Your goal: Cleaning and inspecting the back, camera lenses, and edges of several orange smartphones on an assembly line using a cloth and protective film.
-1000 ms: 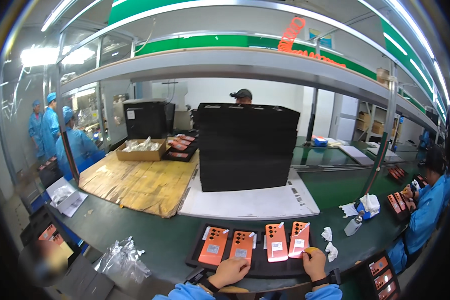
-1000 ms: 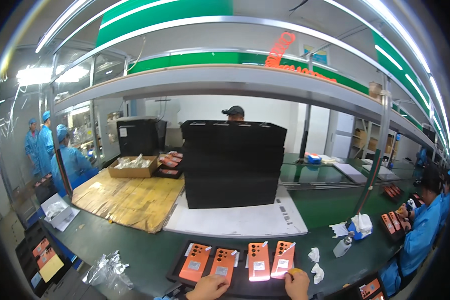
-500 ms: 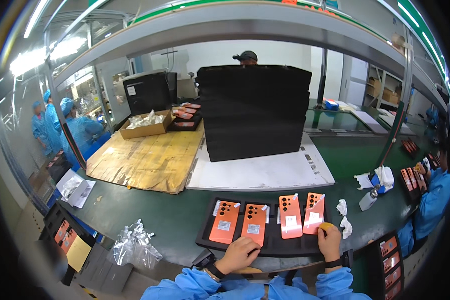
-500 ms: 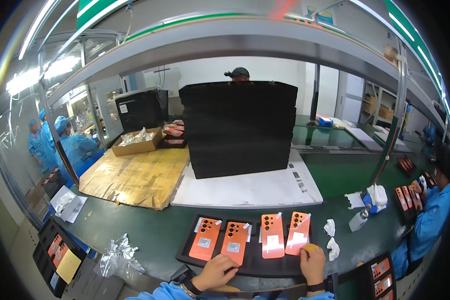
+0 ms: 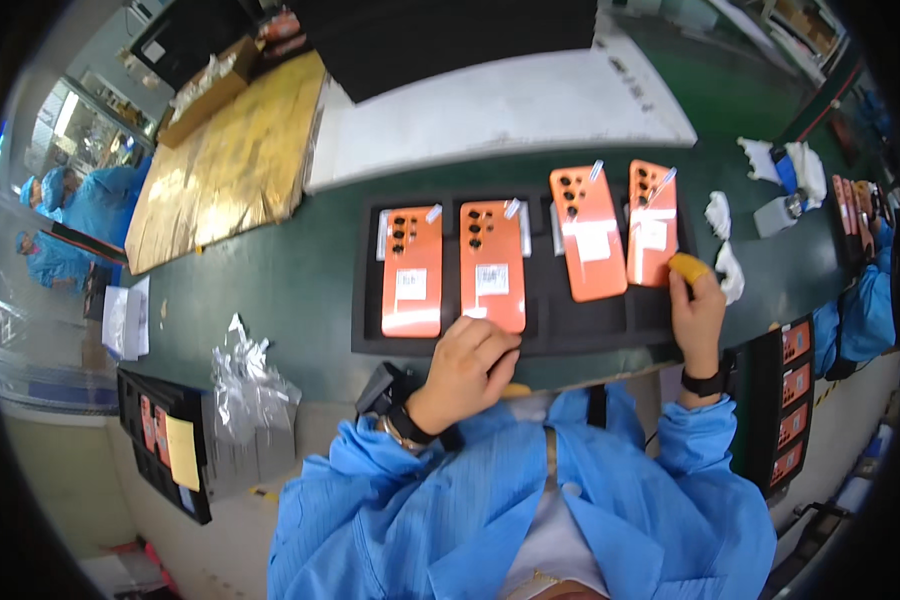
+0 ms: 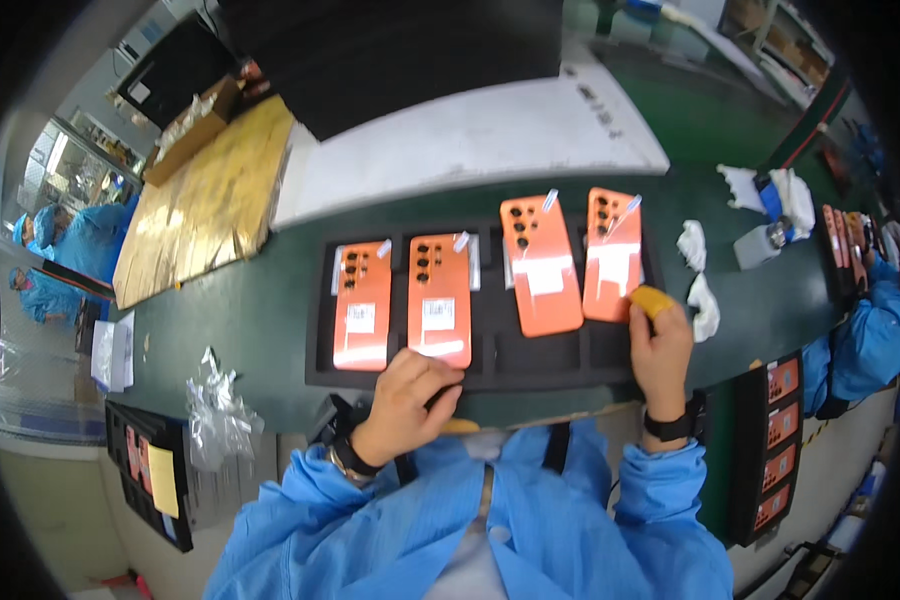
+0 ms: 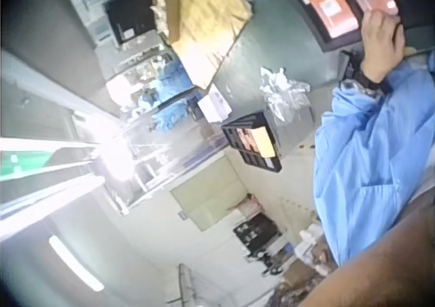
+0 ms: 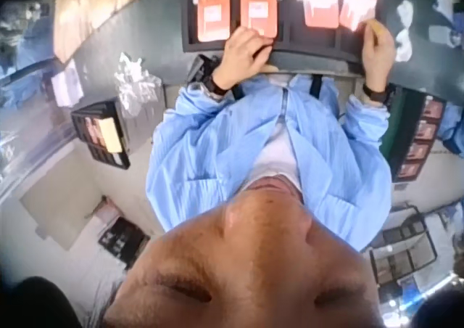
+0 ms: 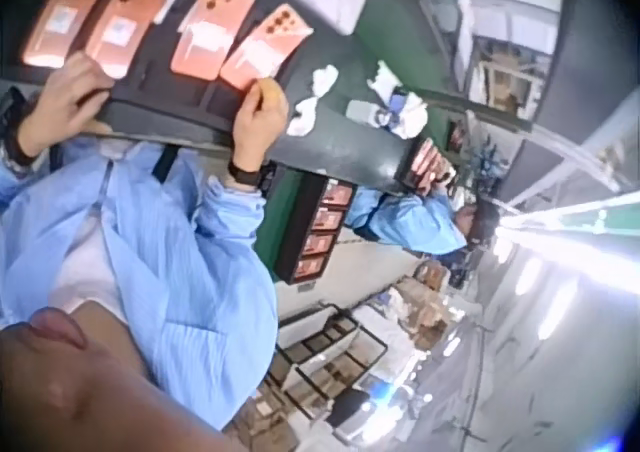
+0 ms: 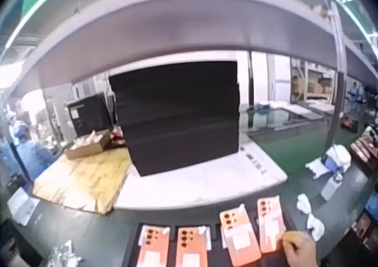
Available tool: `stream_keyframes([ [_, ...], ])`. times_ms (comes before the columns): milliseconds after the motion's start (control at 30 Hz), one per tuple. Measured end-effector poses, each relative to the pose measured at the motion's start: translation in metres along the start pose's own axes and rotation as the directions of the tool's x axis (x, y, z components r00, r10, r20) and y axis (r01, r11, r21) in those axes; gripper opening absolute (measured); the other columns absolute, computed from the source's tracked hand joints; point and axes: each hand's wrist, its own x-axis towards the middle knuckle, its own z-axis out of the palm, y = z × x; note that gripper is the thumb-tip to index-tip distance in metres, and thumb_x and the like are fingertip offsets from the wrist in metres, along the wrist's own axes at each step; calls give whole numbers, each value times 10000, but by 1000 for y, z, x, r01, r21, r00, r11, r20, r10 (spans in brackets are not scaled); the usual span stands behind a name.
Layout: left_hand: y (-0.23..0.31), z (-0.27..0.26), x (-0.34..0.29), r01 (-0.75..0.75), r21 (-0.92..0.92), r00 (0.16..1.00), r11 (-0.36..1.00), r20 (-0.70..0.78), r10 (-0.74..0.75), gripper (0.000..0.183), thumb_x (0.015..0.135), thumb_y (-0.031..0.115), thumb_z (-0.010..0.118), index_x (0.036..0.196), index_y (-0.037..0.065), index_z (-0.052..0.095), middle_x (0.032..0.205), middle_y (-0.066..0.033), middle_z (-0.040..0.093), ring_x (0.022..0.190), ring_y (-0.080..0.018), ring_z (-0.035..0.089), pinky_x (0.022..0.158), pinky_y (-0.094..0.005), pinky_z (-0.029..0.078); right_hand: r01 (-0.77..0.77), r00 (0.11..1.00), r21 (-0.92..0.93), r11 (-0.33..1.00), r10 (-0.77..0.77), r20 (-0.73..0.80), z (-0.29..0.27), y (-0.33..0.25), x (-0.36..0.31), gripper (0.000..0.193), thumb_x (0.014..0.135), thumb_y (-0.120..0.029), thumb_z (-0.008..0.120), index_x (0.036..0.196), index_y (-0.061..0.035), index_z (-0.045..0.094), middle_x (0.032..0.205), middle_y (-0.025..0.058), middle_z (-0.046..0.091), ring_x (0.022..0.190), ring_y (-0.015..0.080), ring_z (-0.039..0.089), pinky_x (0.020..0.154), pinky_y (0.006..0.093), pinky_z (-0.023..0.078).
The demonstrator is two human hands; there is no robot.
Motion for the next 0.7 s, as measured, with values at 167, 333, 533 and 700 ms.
stream_keyframes([
  [167,-6,-7,-8,14,-85,996,996,87,-7,230,764,19,734,993,29,714,985,-94,666,924,-284,635,800,-368,521,-71,997,64,995,69,47,-4,3,-6,176,958,-97,660,1089,9,712,1035,153,725,942,248,701,850,323,524],
  [333,0,-14,-18,73,-254,995,964,83,-53,200,805,-3,712,1004,22,716,1065,-116,679,1009,-295,641,846,-377,523,-216,929,448,868,323,-178,-89,23,8,379,1078,-177,431,1258,106,608,1236,220,662,1196,278,633,1067,423,501],
  [533,16,-40,-74,159,-279,985,947,112,-132,212,823,-60,649,1010,13,716,929,-109,692,801,-292,672,731,-366,548,28,973,826,563,-203,105,-110,-131,28,494,1094,-285,337,1262,96,604,1258,214,643,1172,278,634,991,414,539],
  [700,19,-39,-119,533,-222,820,816,374,-434,188,870,-25,647,1039,34,704,885,-121,675,786,-284,671,702,-354,538,-57,894,793,606,-322,311,-37,-174,15,484,1090,-280,346,1263,93,603,1253,211,645,1166,277,635,987,411,538],
])
